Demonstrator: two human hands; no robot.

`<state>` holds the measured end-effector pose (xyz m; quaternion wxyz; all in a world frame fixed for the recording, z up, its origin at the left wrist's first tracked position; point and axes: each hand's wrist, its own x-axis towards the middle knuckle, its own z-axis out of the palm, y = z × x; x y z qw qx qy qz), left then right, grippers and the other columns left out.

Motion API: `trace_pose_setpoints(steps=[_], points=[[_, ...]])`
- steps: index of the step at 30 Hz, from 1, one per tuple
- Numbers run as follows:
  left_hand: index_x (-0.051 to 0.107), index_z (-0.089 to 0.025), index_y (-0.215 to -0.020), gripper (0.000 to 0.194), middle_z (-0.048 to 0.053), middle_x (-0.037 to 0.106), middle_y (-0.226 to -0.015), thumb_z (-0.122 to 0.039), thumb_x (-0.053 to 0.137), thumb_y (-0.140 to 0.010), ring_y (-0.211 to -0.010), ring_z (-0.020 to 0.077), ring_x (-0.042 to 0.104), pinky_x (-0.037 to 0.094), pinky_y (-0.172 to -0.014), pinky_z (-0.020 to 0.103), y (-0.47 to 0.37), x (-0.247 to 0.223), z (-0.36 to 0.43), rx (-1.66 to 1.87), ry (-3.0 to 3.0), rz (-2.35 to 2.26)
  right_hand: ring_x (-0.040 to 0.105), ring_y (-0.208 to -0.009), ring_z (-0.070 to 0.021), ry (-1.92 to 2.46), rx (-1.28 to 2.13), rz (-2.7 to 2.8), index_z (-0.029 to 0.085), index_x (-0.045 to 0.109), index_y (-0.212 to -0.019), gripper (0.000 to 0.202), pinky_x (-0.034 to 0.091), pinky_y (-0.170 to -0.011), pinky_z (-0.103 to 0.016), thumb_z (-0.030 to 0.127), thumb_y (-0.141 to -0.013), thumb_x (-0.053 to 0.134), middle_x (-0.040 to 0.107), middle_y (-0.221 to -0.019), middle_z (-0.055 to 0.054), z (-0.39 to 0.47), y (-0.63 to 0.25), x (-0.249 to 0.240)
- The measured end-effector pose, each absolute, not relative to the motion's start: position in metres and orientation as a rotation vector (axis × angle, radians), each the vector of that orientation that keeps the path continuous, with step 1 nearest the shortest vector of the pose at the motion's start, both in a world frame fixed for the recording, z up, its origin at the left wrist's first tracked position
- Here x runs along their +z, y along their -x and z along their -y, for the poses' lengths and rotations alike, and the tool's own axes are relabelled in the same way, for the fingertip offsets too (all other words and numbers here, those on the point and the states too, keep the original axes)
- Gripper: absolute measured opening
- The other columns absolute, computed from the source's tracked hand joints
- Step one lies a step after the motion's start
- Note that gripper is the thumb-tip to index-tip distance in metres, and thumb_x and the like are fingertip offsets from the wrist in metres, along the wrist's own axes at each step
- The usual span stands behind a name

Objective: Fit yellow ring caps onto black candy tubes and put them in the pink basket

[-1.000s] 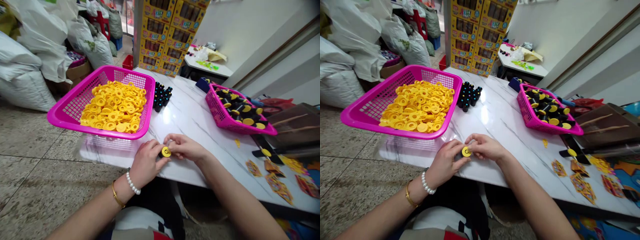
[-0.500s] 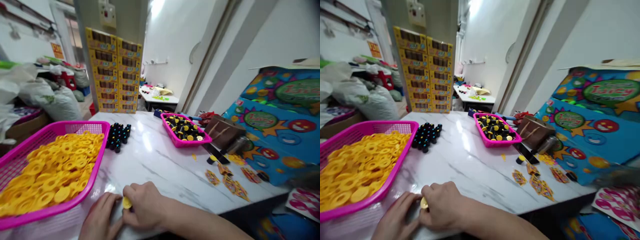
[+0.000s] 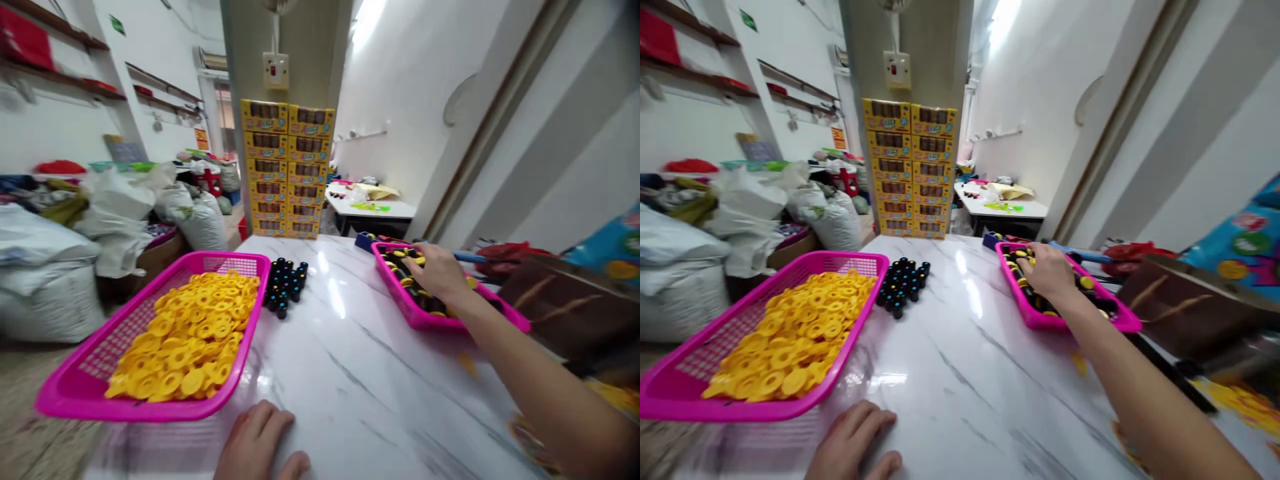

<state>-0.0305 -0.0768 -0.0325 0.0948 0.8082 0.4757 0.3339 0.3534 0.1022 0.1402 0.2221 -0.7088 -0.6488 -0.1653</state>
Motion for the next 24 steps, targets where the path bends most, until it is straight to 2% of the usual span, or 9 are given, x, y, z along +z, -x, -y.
trace_pose_setpoints(steps=[2, 4, 6, 10, 16, 21, 24], points=[[0.061, -0.022, -0.081, 0.011, 0.003, 0.061, -0.079, -0.033, 0.063, -0.084, -0.076, 0.0178, 0.061, 0.053, -0.071, 0.030, 0.028, -0.028, 0.078, 0.920, -2.379, -1.416, 0.060, -0.104, -0.0262, 1.784, -0.321, 1.964, 0.014, 0.064, -0.110, 0.031, 0.043, -0.091, -0.034, 0.032, -0.089, 0.050, 0.067, -0.112, -0.013, -0.115, -0.310, 0.131], [0.053, -0.019, -0.067, 0.026, 0.003, 0.056, -0.070, -0.027, 0.049, -0.092, -0.070, 0.0157, 0.058, 0.050, -0.068, 0.029, 0.028, -0.029, 0.078, 0.892, -2.386, -1.441, 0.064, -0.094, -0.0201, 1.633, -0.160, 2.143, 0.021, 0.068, -0.099, 0.023, 0.045, -0.083, -0.028, 0.033, -0.089, 0.051, 0.071, -0.101, -0.005, -0.123, -0.258, 0.120], [0.050, -0.019, -0.064, 0.033, 0.003, 0.053, -0.066, -0.023, 0.040, -0.095, -0.068, 0.0154, 0.055, 0.047, -0.066, 0.030, 0.029, -0.031, 0.079, 0.895, -2.403, -1.451, 0.064, -0.088, -0.0178, 1.566, -0.085, 2.243, 0.024, 0.068, -0.096, 0.018, 0.045, -0.075, -0.025, 0.032, -0.086, 0.056, 0.071, -0.096, -0.001, -0.129, -0.208, 0.105], [0.048, -0.019, -0.066, 0.030, 0.004, 0.053, -0.068, -0.021, 0.040, -0.094, -0.069, 0.0163, 0.054, 0.044, -0.066, 0.031, 0.031, -0.031, 0.079, 0.903, -2.375, -1.403, 0.064, -0.082, -0.0221, 1.596, -0.050, 2.305, 0.021, 0.065, -0.096, 0.020, 0.042, -0.064, -0.027, 0.028, -0.078, 0.063, 0.070, -0.093, -0.006, -0.132, -0.152, 0.070], [0.049, -0.019, -0.070, 0.021, 0.005, 0.055, -0.074, -0.021, 0.047, -0.091, -0.075, 0.0187, 0.053, 0.043, -0.070, 0.034, 0.025, -0.012, 0.085, 0.895, -2.202, -1.411, 0.062, -0.085, -0.0219, 1.699, -0.026, 2.215, 0.019, 0.058, -0.099, 0.019, 0.039, -0.065, -0.027, 0.029, -0.084, 0.054, 0.067, -0.103, -0.009, -0.132, -0.142, 0.039], [0.050, -0.019, -0.071, 0.017, 0.004, 0.055, -0.076, -0.018, 0.053, -0.088, -0.078, 0.0193, 0.053, 0.043, -0.074, 0.035, 0.024, -0.001, 0.090, 0.908, -2.075, -1.423, 0.061, -0.080, -0.0210, 1.725, 0.012, 2.136, 0.020, 0.056, -0.091, 0.015, 0.037, -0.064, -0.027, 0.033, -0.084, 0.053, 0.067, -0.089, -0.006, -0.132, -0.148, 0.037], [0.053, -0.019, -0.088, 0.006, 0.005, 0.058, -0.087, -0.015, 0.056, -0.085, -0.085, 0.0205, 0.055, 0.046, -0.076, 0.035, 0.026, -0.004, 0.091, 1.013, -1.922, -1.447, 0.060, -0.074, -0.0198, 1.693, 0.014, 2.150, 0.021, 0.054, -0.087, 0.011, 0.038, -0.063, -0.027, 0.030, -0.081, 0.055, 0.066, -0.084, -0.004, -0.106, -0.158, 0.039]])
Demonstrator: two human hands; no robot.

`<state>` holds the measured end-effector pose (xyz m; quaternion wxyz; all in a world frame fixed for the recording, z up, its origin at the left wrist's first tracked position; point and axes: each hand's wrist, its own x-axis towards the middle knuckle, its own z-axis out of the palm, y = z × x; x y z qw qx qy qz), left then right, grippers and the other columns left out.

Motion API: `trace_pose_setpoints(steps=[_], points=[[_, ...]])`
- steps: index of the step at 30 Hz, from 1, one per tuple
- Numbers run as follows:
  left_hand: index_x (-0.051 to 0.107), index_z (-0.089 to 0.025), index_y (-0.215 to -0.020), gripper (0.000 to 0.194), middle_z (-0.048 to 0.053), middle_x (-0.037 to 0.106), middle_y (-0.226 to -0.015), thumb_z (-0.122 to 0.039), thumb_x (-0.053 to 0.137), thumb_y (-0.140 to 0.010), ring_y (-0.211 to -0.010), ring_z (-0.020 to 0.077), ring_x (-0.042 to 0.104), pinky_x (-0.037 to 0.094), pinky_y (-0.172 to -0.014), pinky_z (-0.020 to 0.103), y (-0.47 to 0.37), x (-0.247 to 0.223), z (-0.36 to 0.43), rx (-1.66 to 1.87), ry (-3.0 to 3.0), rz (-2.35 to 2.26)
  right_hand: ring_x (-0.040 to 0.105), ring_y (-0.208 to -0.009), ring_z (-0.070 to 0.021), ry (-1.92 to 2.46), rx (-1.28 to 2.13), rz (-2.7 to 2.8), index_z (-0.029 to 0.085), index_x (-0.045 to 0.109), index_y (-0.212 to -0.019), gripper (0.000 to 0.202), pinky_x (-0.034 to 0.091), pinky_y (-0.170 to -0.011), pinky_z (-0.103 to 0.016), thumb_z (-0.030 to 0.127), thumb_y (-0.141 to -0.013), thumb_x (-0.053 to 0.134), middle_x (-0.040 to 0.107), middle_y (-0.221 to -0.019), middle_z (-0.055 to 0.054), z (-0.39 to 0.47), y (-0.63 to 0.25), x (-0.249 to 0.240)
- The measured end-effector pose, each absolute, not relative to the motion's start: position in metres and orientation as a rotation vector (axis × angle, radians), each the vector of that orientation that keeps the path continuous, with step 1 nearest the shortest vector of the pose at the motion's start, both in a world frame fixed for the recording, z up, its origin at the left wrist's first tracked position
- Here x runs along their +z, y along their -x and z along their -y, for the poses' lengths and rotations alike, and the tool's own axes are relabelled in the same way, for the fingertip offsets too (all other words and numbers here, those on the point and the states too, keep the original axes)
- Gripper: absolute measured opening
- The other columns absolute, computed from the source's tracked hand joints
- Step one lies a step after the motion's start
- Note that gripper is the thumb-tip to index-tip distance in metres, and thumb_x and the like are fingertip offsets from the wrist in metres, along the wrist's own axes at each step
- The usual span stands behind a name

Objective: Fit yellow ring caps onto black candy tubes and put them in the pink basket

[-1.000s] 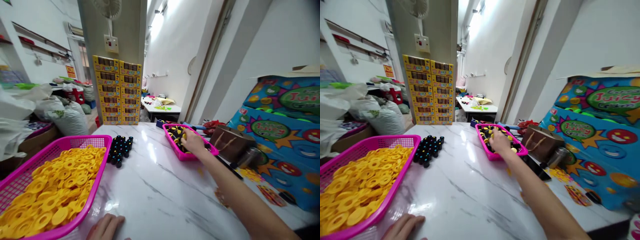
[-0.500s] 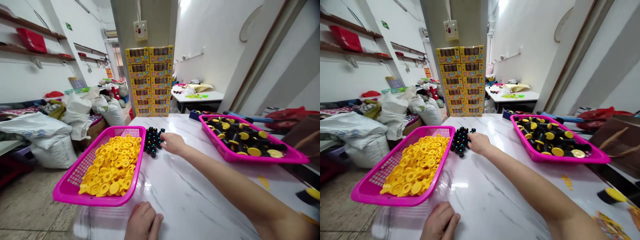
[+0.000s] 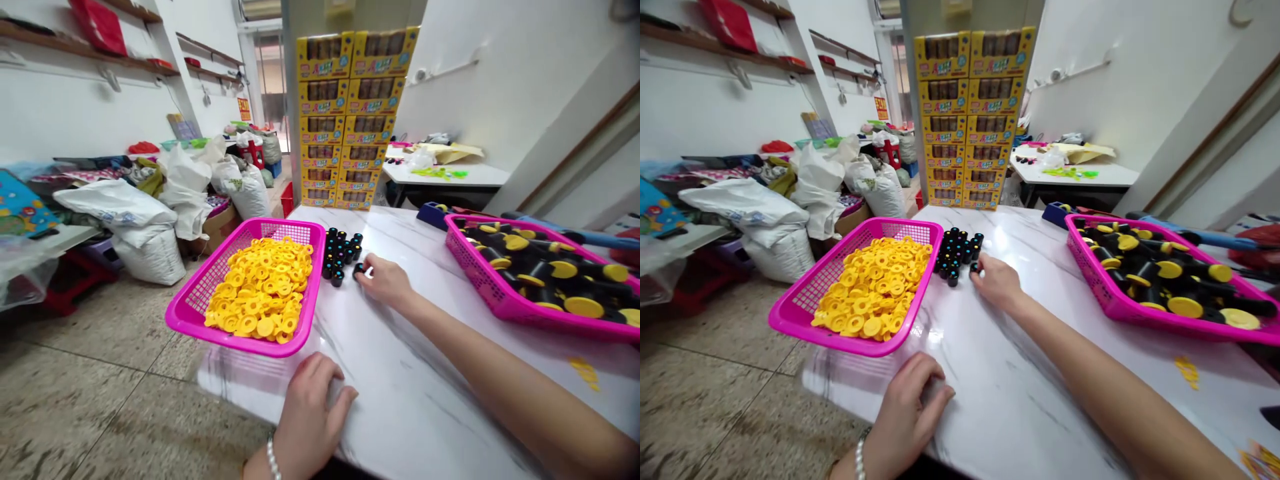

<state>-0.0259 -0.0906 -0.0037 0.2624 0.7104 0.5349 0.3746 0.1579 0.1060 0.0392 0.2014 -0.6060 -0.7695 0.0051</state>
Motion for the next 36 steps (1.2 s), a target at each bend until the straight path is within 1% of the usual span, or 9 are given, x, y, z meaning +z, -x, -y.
trace_pose_setpoints(steps=[5, 8, 10, 13, 18, 22, 26, 31, 36], points=[[0.033, -0.018, -0.136, 0.067, 0.013, 0.050, -0.125, -0.017, 0.066, -0.077, -0.114, 0.0268, 0.049, 0.044, -0.095, 0.044, 0.026, -0.010, 0.087, 1.089, -1.817, -1.508, 0.060, -0.069, -0.0158, 1.299, 0.564, 2.328, 0.023, 0.049, -0.098, 0.020, 0.045, -0.063, -0.027, 0.028, -0.082, 0.059, 0.065, -0.086, -0.001, -0.011, -0.161, 0.043], [0.044, -0.021, -0.127, 0.053, 0.009, 0.053, -0.118, -0.010, 0.059, -0.078, -0.110, 0.0247, 0.050, 0.044, -0.095, 0.043, 0.025, -0.006, 0.087, 1.045, -1.825, -1.463, 0.063, -0.082, -0.0157, 1.087, 0.968, 2.438, 0.024, 0.048, -0.112, 0.030, 0.049, -0.070, -0.026, 0.022, -0.084, 0.059, 0.066, -0.101, -0.002, 0.035, -0.151, 0.053], [0.053, -0.022, -0.113, 0.037, 0.005, 0.056, -0.105, -0.007, 0.055, -0.079, -0.100, 0.0228, 0.053, 0.047, -0.088, 0.040, 0.026, -0.003, 0.087, 1.002, -1.827, -1.441, 0.064, -0.084, -0.0170, 1.070, 1.019, 2.547, 0.024, 0.049, -0.117, 0.037, 0.049, -0.072, -0.027, 0.021, -0.083, 0.061, 0.067, -0.104, -0.003, 0.046, -0.144, 0.065], [0.056, -0.021, -0.106, 0.028, 0.005, 0.057, -0.099, -0.010, 0.055, -0.080, -0.095, 0.0231, 0.054, 0.048, -0.084, 0.040, 0.025, -0.001, 0.088, 0.983, -1.831, -1.459, 0.065, -0.082, -0.0199, 1.085, 0.713, 2.636, 0.023, 0.060, -0.111, 0.027, 0.049, -0.072, -0.030, 0.029, -0.084, 0.063, 0.069, -0.098, -0.005, 0.030, -0.133, 0.087], [0.039, -0.023, -0.132, 0.059, 0.007, 0.058, -0.110, -0.009, 0.058, -0.078, -0.102, 0.0236, 0.054, 0.047, -0.092, 0.042, 0.024, -0.012, 0.086, 1.096, -1.796, -1.474, 0.062, -0.091, -0.0198, 0.676, 0.335, 2.756, 0.019, 0.071, -0.093, 0.016, 0.044, -0.084, -0.031, 0.018, -0.086, 0.057, 0.070, -0.096, -0.007, -0.031, -0.079, 0.115], [0.051, -0.022, -0.109, 0.040, 0.005, 0.058, -0.104, -0.004, 0.056, -0.074, -0.099, 0.0218, 0.055, 0.047, -0.091, 0.039, 0.025, -0.015, 0.084, 1.183, -1.789, -1.444, 0.063, -0.082, -0.0167, 0.593, 0.502, 3.267, 0.024, 0.075, -0.099, 0.022, 0.042, -0.070, -0.025, 0.022, -0.080, 0.066, 0.072, -0.091, -0.002, -0.062, -0.024, 0.124], [0.052, -0.021, -0.101, 0.033, 0.005, 0.058, -0.098, -0.005, 0.056, -0.073, -0.093, 0.0222, 0.056, 0.048, -0.085, 0.039, 0.026, -0.014, 0.082, 1.164, -1.788, -1.465, 0.062, -0.075, -0.0175, 0.747, 0.313, 3.545, 0.024, 0.075, -0.102, 0.032, 0.039, -0.058, -0.024, 0.033, -0.072, 0.076, 0.073, -0.088, -0.002, -0.065, 0.008, 0.124], [0.052, -0.020, -0.104, 0.032, 0.007, 0.058, -0.099, -0.008, 0.058, -0.075, -0.095, 0.0236, 0.056, 0.048, -0.086, 0.041, 0.028, -0.013, 0.083, 1.148, -1.856, -1.483, 0.064, -0.085, -0.0254, 0.808, 0.130, 3.415, 0.014, 0.075, -0.095, 0.022, 0.042, -0.066, -0.030, 0.013, -0.076, 0.066, 0.072, -0.091, -0.011, -0.056, 0.018, 0.109], [0.052, -0.019, -0.105, 0.031, 0.006, 0.058, -0.098, -0.009, 0.060, -0.076, -0.095, 0.0220, 0.055, 0.047, -0.088, 0.038, 0.028, -0.009, 0.085, 1.120, -1.855, -1.475, 0.063, -0.088, -0.0156, 0.708, 0.551, 2.707, 0.017, 0.073, -0.094, 0.015, 0.044, -0.079, -0.025, 0.014, -0.085, 0.061, 0.071, -0.095, -0.004, -0.049, -0.030, 0.108]])
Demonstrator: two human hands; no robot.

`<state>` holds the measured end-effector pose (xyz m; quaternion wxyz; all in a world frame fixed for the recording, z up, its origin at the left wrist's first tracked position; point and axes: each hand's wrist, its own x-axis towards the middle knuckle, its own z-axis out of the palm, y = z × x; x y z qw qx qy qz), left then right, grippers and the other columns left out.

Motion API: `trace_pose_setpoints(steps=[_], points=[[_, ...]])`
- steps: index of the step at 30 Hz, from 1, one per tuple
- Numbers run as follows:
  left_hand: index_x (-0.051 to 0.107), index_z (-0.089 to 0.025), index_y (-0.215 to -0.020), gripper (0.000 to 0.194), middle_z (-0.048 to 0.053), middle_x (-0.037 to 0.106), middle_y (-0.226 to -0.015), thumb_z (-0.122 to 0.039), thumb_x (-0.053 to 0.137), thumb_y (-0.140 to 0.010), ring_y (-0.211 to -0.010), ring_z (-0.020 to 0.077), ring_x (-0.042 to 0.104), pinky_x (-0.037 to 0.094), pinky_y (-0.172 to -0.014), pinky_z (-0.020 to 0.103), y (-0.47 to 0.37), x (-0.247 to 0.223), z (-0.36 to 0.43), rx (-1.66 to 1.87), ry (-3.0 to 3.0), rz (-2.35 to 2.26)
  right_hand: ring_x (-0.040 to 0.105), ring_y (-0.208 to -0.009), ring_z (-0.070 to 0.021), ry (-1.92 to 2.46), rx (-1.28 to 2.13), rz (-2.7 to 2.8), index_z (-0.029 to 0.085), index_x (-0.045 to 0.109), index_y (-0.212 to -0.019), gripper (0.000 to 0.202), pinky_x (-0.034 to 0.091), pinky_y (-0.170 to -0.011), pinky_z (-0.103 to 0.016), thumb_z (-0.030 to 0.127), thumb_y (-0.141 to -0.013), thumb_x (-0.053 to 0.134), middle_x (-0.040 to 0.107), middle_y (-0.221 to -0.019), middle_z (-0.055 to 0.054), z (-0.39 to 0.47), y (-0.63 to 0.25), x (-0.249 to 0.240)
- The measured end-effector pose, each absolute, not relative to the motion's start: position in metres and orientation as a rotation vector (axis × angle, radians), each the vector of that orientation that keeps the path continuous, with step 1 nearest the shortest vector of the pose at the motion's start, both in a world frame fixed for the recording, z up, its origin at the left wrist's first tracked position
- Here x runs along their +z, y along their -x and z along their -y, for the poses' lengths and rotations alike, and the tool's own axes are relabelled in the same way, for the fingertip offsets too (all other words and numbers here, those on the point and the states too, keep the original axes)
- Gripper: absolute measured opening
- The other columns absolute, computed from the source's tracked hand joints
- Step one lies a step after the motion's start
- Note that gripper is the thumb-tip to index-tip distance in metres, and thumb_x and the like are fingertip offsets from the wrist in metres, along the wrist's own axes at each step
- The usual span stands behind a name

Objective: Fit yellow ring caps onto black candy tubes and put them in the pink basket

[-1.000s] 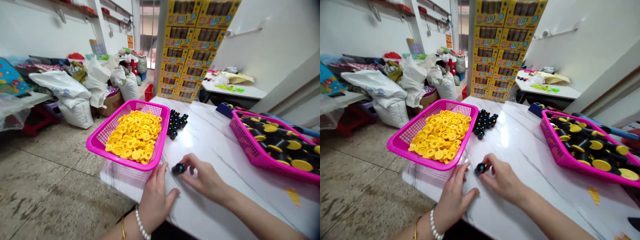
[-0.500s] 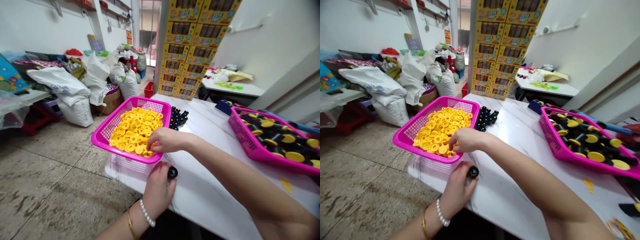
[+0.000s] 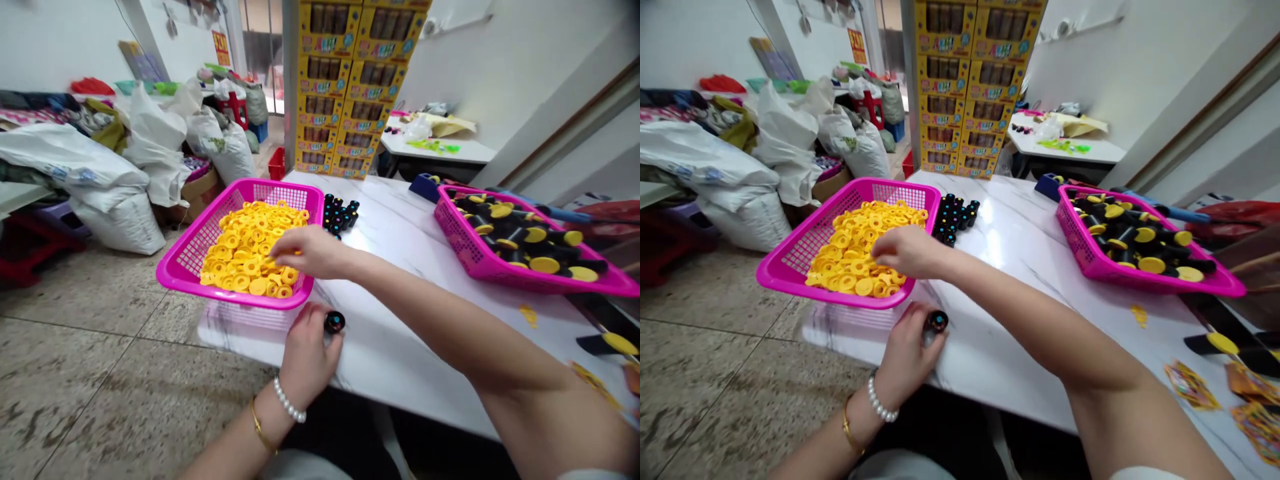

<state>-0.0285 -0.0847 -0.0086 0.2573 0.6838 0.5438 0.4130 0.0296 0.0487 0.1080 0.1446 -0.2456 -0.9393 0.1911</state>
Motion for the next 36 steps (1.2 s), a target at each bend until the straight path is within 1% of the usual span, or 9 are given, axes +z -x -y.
trace_pose_setpoints(steps=[4, 7, 10, 15, 21, 26, 30, 34, 36], points=[[0.054, -0.019, -0.100, 0.025, 0.005, 0.057, -0.096, -0.011, 0.062, -0.078, -0.093, 0.0212, 0.054, 0.046, -0.085, 0.036, 0.029, -0.005, 0.085, 1.061, -1.875, -1.441, 0.060, -0.081, -0.0149, 0.888, 0.795, 2.086, 0.018, 0.072, -0.090, 0.010, 0.045, -0.073, -0.027, 0.023, -0.084, 0.065, 0.066, -0.089, -0.003, -0.024, -0.107, 0.094], [0.056, -0.019, -0.099, 0.019, 0.005, 0.056, -0.096, -0.014, 0.061, -0.081, -0.093, 0.0214, 0.053, 0.045, -0.085, 0.036, 0.029, -0.004, 0.086, 1.058, -1.916, -1.420, 0.057, -0.081, -0.0156, 1.138, 0.777, 1.972, 0.021, 0.074, -0.086, 0.009, 0.043, -0.075, -0.029, 0.026, -0.080, 0.069, 0.060, -0.085, -0.003, 0.003, -0.160, 0.063], [0.057, -0.021, -0.101, 0.018, 0.004, 0.056, -0.096, -0.017, 0.059, -0.084, -0.092, 0.0214, 0.053, 0.044, -0.084, 0.036, 0.028, -0.003, 0.088, 1.024, -1.939, -1.427, 0.049, -0.068, -0.0132, 1.371, 0.779, 1.881, 0.022, 0.076, -0.085, 0.010, 0.039, -0.064, -0.027, 0.029, -0.080, 0.069, 0.054, -0.072, -0.001, 0.029, -0.190, 0.033], [0.057, -0.021, -0.105, 0.019, 0.005, 0.055, -0.095, -0.019, 0.058, -0.085, -0.091, 0.0218, 0.052, 0.044, -0.083, 0.035, 0.028, -0.003, 0.088, 0.977, -1.956, -1.445, 0.042, -0.053, -0.0099, 1.421, 1.110, 1.612, 0.020, 0.068, -0.091, 0.017, 0.034, -0.050, -0.024, 0.035, -0.087, 0.062, 0.053, -0.065, 0.001, 0.055, -0.192, 0.016], [0.059, -0.020, -0.104, 0.019, 0.005, 0.056, -0.095, -0.021, 0.058, -0.086, -0.092, 0.0223, 0.052, 0.044, -0.084, 0.037, 0.028, -0.002, 0.087, 0.954, -1.985, -1.453, 0.056, -0.078, -0.0143, 1.217, 1.184, 1.647, 0.020, 0.063, -0.094, 0.015, 0.045, -0.062, -0.022, 0.030, -0.084, 0.067, 0.060, -0.095, -0.005, 0.063, -0.176, 0.028], [0.059, -0.020, -0.107, 0.021, 0.005, 0.056, -0.098, -0.022, 0.058, -0.086, -0.093, 0.0223, 0.052, 0.045, -0.083, 0.036, 0.028, -0.002, 0.087, 0.944, -1.985, -1.449, 0.048, -0.057, -0.0086, 1.217, 1.541, 1.607, 0.024, 0.054, -0.120, 0.036, 0.042, -0.048, -0.019, 0.031, -0.086, 0.066, 0.054, -0.079, 0.001, 0.063, -0.160, 0.043], [0.059, -0.020, -0.108, 0.023, 0.005, 0.056, -0.098, -0.020, 0.059, -0.085, -0.093, 0.0221, 0.052, 0.045, -0.083, 0.036, 0.029, -0.001, 0.088, 0.923, -1.982, -1.452, 0.045, -0.044, -0.0073, 1.270, 1.662, 1.628, 0.019, 0.060, -0.102, 0.026, 0.036, -0.040, -0.019, 0.037, -0.084, 0.067, 0.053, -0.062, 0.003, 0.059, -0.157, 0.044], [0.059, -0.020, -0.107, 0.022, 0.005, 0.056, -0.097, -0.021, 0.060, -0.085, -0.092, 0.0218, 0.052, 0.045, -0.083, 0.036, 0.030, 0.000, 0.088, 0.898, -1.998, -1.451, 0.045, -0.042, -0.0081, 1.347, 1.303, 1.792, 0.017, 0.065, -0.077, 0.021, 0.034, -0.040, -0.021, 0.036, -0.085, 0.066, 0.053, -0.055, 0.001, 0.061, -0.154, 0.041], [0.059, -0.020, -0.106, 0.021, 0.005, 0.055, -0.097, -0.022, 0.059, -0.086, -0.092, 0.0219, 0.052, 0.045, -0.083, 0.036, 0.030, 0.001, 0.087, 0.892, -2.004, -1.456, 0.046, -0.046, -0.0087, 1.353, 1.201, 1.784, 0.017, 0.067, -0.078, 0.016, 0.037, -0.043, -0.021, 0.032, -0.082, 0.070, 0.055, -0.058, 0.001, 0.062, -0.148, 0.038]])
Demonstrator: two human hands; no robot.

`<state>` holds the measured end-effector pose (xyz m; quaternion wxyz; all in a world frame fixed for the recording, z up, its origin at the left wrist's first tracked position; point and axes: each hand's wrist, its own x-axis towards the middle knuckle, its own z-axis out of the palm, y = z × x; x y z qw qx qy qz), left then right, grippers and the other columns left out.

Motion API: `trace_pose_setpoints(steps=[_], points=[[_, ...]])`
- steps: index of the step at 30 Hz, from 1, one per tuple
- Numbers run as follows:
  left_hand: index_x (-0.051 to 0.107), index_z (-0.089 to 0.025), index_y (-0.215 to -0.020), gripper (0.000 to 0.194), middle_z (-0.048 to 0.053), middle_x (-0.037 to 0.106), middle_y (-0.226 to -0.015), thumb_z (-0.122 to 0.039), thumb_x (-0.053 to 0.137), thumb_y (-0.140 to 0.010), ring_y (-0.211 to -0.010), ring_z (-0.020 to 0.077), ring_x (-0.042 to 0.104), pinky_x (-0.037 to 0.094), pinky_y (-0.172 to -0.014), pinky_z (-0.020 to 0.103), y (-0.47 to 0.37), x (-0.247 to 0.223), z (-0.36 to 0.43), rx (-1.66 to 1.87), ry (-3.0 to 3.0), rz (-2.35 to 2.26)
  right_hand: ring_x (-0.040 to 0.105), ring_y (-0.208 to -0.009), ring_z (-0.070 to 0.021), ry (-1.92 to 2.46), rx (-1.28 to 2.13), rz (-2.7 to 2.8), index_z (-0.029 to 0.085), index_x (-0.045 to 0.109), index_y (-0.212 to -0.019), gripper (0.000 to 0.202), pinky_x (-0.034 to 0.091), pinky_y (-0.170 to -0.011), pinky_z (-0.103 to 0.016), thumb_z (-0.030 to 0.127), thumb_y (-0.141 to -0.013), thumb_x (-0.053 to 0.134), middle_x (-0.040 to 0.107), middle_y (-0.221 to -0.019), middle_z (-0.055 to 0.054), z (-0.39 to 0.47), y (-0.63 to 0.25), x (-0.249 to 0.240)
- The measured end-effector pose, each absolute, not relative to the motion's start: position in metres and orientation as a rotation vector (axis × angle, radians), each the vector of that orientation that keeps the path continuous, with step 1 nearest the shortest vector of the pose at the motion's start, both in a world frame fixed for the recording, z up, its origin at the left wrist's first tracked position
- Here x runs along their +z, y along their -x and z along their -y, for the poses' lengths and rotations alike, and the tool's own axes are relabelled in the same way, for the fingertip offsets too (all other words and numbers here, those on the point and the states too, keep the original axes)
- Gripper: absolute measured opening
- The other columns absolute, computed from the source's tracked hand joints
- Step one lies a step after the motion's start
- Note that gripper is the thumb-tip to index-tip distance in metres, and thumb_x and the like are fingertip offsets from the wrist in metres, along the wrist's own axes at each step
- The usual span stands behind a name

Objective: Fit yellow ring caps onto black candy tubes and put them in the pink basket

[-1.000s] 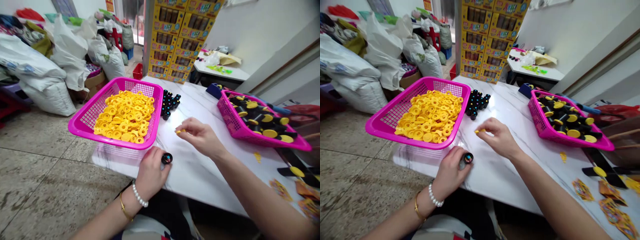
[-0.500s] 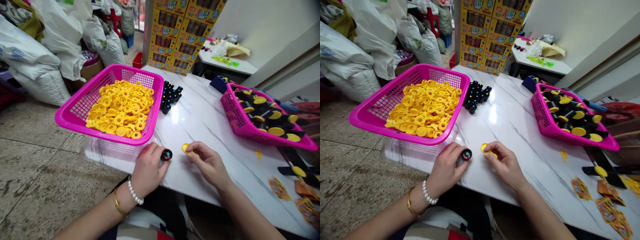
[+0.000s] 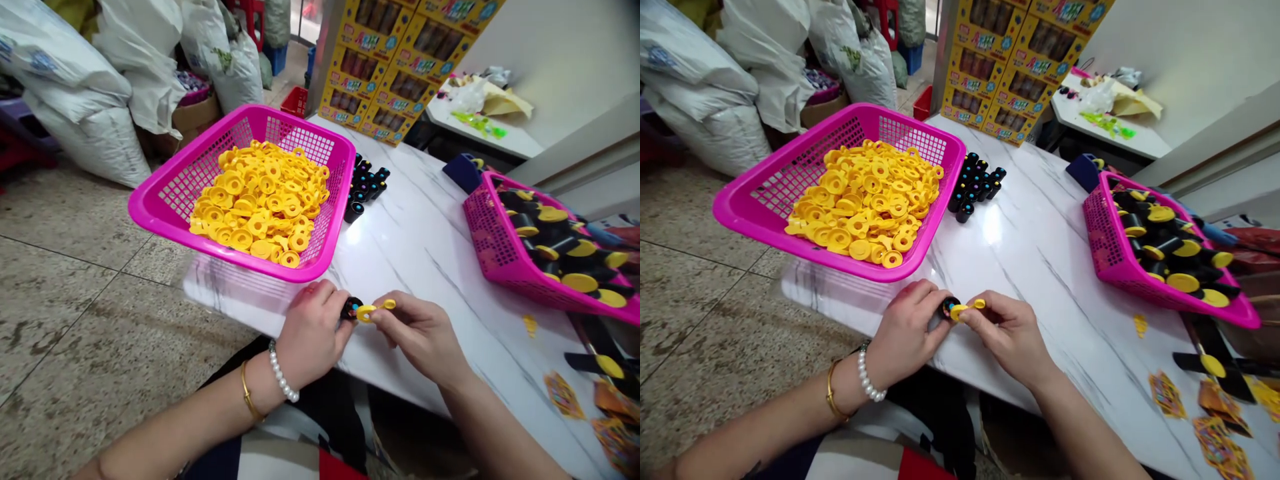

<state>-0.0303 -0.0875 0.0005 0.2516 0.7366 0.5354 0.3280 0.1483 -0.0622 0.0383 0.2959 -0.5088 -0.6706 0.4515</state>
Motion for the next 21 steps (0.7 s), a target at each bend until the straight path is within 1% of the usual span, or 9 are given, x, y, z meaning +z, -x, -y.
trace_pose_setpoints(steps=[1, 3, 5, 7, 9, 12, 15, 18, 21], points=[[0.058, -0.020, -0.106, 0.020, 0.005, 0.055, -0.097, -0.023, 0.059, -0.087, -0.092, 0.0219, 0.051, 0.045, -0.083, 0.037, 0.030, 0.001, 0.087, 0.888, -2.006, -1.461, 0.048, -0.049, -0.0090, 1.351, 1.217, 1.746, 0.018, 0.068, -0.082, 0.014, 0.039, -0.045, -0.021, 0.031, -0.081, 0.071, 0.057, -0.060, 0.001, 0.062, -0.145, 0.036], [0.059, -0.019, -0.105, 0.018, 0.005, 0.054, -0.097, -0.023, 0.058, -0.088, -0.091, 0.0219, 0.051, 0.045, -0.083, 0.036, 0.030, 0.000, 0.087, 0.877, -2.013, -1.466, 0.050, -0.053, -0.0093, 1.338, 1.313, 1.628, 0.019, 0.067, -0.087, 0.018, 0.041, -0.048, -0.020, 0.032, -0.077, 0.075, 0.060, -0.065, 0.001, 0.059, -0.137, 0.031], [0.059, -0.019, -0.104, 0.016, 0.005, 0.054, -0.095, -0.024, 0.057, -0.088, -0.090, 0.0216, 0.051, 0.045, -0.082, 0.036, 0.030, -0.001, 0.087, 0.867, -2.020, -1.469, 0.050, -0.054, -0.0084, 1.330, 1.420, 1.508, 0.019, 0.065, -0.086, 0.023, 0.040, -0.048, -0.019, 0.033, -0.073, 0.078, 0.060, -0.067, 0.001, 0.055, -0.132, 0.026], [0.059, -0.019, -0.102, 0.015, 0.004, 0.054, -0.095, -0.024, 0.057, -0.089, -0.090, 0.0215, 0.051, 0.045, -0.082, 0.036, 0.030, -0.002, 0.087, 0.860, -2.026, -1.471, 0.046, -0.048, -0.0061, 1.343, 1.496, 1.414, 0.018, 0.062, -0.081, 0.026, 0.035, -0.043, -0.017, 0.034, -0.072, 0.079, 0.059, -0.065, 0.002, 0.051, -0.129, 0.023], [0.059, -0.019, -0.101, 0.013, 0.004, 0.054, -0.094, -0.023, 0.057, -0.088, -0.090, 0.0213, 0.051, 0.045, -0.083, 0.036, 0.030, -0.002, 0.087, 0.854, -2.032, -1.477, 0.041, -0.043, -0.0044, 1.371, 1.550, 1.347, 0.018, 0.059, -0.080, 0.028, 0.030, -0.038, -0.016, 0.035, -0.071, 0.080, 0.058, -0.063, 0.004, 0.050, -0.127, 0.022], [0.059, -0.018, -0.099, 0.012, 0.004, 0.055, -0.093, -0.021, 0.058, -0.087, -0.089, 0.0209, 0.051, 0.045, -0.082, 0.035, 0.030, -0.003, 0.087, 0.855, -2.044, -1.480, 0.035, -0.037, -0.0037, 1.404, 1.621, 1.257, 0.018, 0.055, -0.078, 0.033, 0.023, -0.032, -0.015, 0.037, -0.069, 0.081, 0.054, -0.058, 0.006, 0.050, -0.124, 0.026], [0.059, -0.018, -0.097, 0.010, 0.004, 0.055, -0.092, -0.020, 0.059, -0.087, -0.087, 0.0207, 0.051, 0.044, -0.080, 0.035, 0.030, -0.003, 0.086, 0.860, -2.053, -1.472, 0.032, -0.035, -0.0035, 1.444, 1.610, 1.230, 0.018, 0.051, -0.073, 0.038, 0.020, -0.030, -0.015, 0.040, -0.066, 0.082, 0.048, -0.051, 0.008, 0.052, -0.121, 0.033], [0.060, -0.018, -0.098, 0.012, 0.004, 0.054, -0.091, -0.024, 0.058, -0.088, -0.085, 0.0207, 0.051, 0.044, -0.078, 0.035, 0.031, -0.003, 0.086, 0.862, -2.056, -1.469, 0.035, -0.034, -0.0039, 1.472, 1.561, 1.294, 0.017, 0.052, -0.071, 0.037, 0.021, -0.031, -0.015, 0.039, -0.066, 0.082, 0.050, -0.051, 0.007, 0.052, -0.119, 0.039], [0.060, -0.018, -0.098, 0.013, 0.004, 0.054, -0.090, -0.024, 0.060, -0.087, -0.085, 0.0208, 0.051, 0.044, -0.077, 0.035, 0.031, -0.002, 0.087, 0.855, -2.079, -1.467, 0.037, -0.034, -0.0048, 1.458, 1.533, 1.322, 0.017, 0.053, -0.070, 0.035, 0.022, -0.031, -0.016, 0.039, -0.067, 0.081, 0.051, -0.051, 0.006, 0.052, -0.119, 0.039]])
